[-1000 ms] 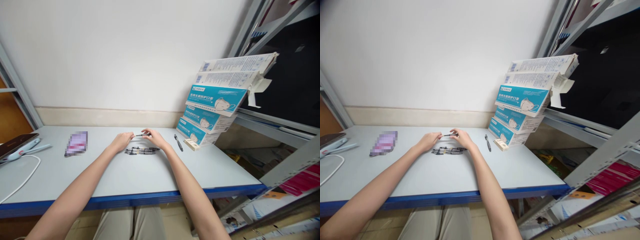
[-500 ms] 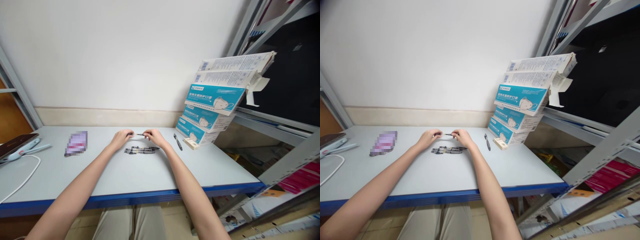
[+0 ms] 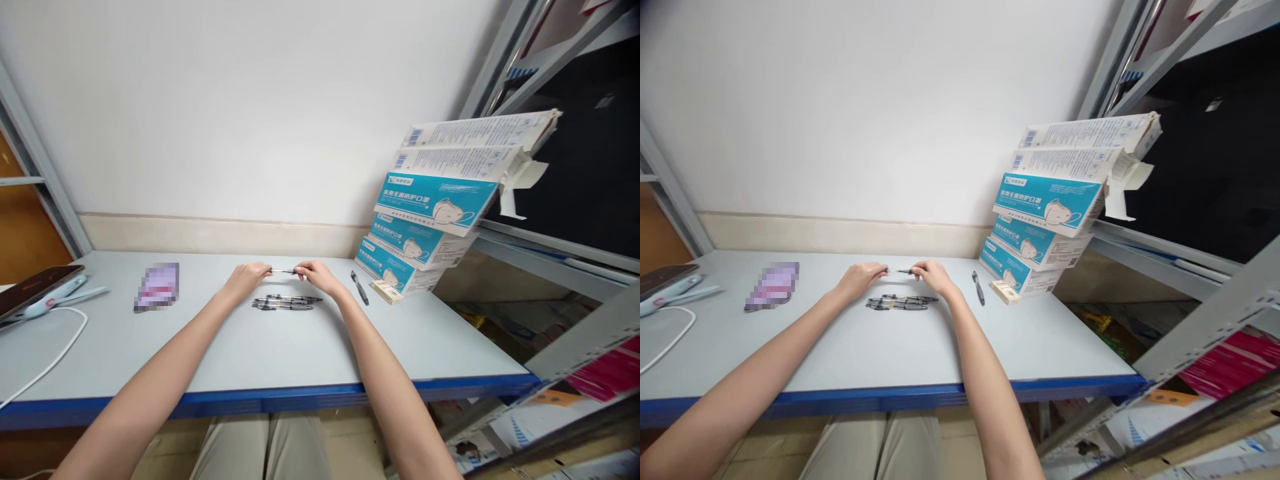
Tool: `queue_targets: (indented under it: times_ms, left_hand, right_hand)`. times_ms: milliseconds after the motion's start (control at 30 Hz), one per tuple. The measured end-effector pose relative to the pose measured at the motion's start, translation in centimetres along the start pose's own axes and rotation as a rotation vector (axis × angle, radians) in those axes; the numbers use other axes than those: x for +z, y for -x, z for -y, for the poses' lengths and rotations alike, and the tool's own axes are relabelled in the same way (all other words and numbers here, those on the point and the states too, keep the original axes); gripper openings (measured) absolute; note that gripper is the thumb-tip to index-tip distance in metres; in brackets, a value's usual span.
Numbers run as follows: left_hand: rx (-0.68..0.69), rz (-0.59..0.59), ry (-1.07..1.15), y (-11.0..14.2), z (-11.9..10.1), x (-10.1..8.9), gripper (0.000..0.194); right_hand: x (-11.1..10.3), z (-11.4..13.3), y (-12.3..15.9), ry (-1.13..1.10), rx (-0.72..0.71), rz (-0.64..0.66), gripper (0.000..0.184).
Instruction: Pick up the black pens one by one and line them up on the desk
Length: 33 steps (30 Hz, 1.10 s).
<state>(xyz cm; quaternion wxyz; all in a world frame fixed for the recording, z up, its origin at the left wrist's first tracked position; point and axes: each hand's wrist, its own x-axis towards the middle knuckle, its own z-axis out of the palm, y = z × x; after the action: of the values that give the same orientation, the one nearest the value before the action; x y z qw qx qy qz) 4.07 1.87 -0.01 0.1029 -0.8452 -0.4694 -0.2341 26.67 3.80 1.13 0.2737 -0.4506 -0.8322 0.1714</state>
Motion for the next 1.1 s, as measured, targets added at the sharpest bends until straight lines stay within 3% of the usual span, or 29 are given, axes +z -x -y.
queue_targets:
  times_ms: [133, 233, 333, 433, 500, 667, 800, 933, 1100]
  left_hand:
    - [0.035, -0.022, -0.166, 0.2, -0.6, 0.0, 0.027]
    - [0.062, -0.022, -0.162, 0.1, -1.3, 0.3, 0.028]
    - [-0.017, -0.043, -0.026, -0.1, -1.9, 0.7, 0.028]
    - [-0.193, -0.093, 0.23, -0.3, -1.8, 0.7, 0.046]
    - [-0.229, -0.025, 0.424, -0.3, -1.5, 0.7, 0.05]
    - [-0.048, 0.371, 0.729, -0.3, -1.3, 1.1, 0.027]
    - [-0.087, 0.434, 0.734, -0.4, -1.2, 1.3, 0.024]
    - [-0.132, 0.481, 0.789, -0.2, -0.6, 0.7, 0.024]
    - [-0.144, 0.508, 0.946, 0.0, 0.7, 1.0, 0.031]
  right_hand:
    - [0.1, 1.0, 0.1, 0.061, 0.017, -0.05, 0.03]
    - [1.2, 2.5, 0.2, 0.11, -0.047, -0.078, 0.029]
    - [2.4, 3.4, 0.2, 0.088, -0.045, -0.011, 0.04]
    - [2.3, 3.0, 0.0, 0.147, 0.106, -0.048, 0.055]
    - [1.6, 2.3, -0.1, 0.212, 0.235, -0.104, 0.063]
    - [0.0, 1.1, -0.1, 0.281, 0.41, -0.24, 0.061]
    - [0.1, 1.4, 0.0, 0.286, 0.414, -0.259, 0.05]
    - [0.3, 1.8, 0.0, 0.253, 0.376, -0.266, 0.055]
    - [0.6, 2.4, 0.1, 0.307, 0.362, -0.257, 0.047]
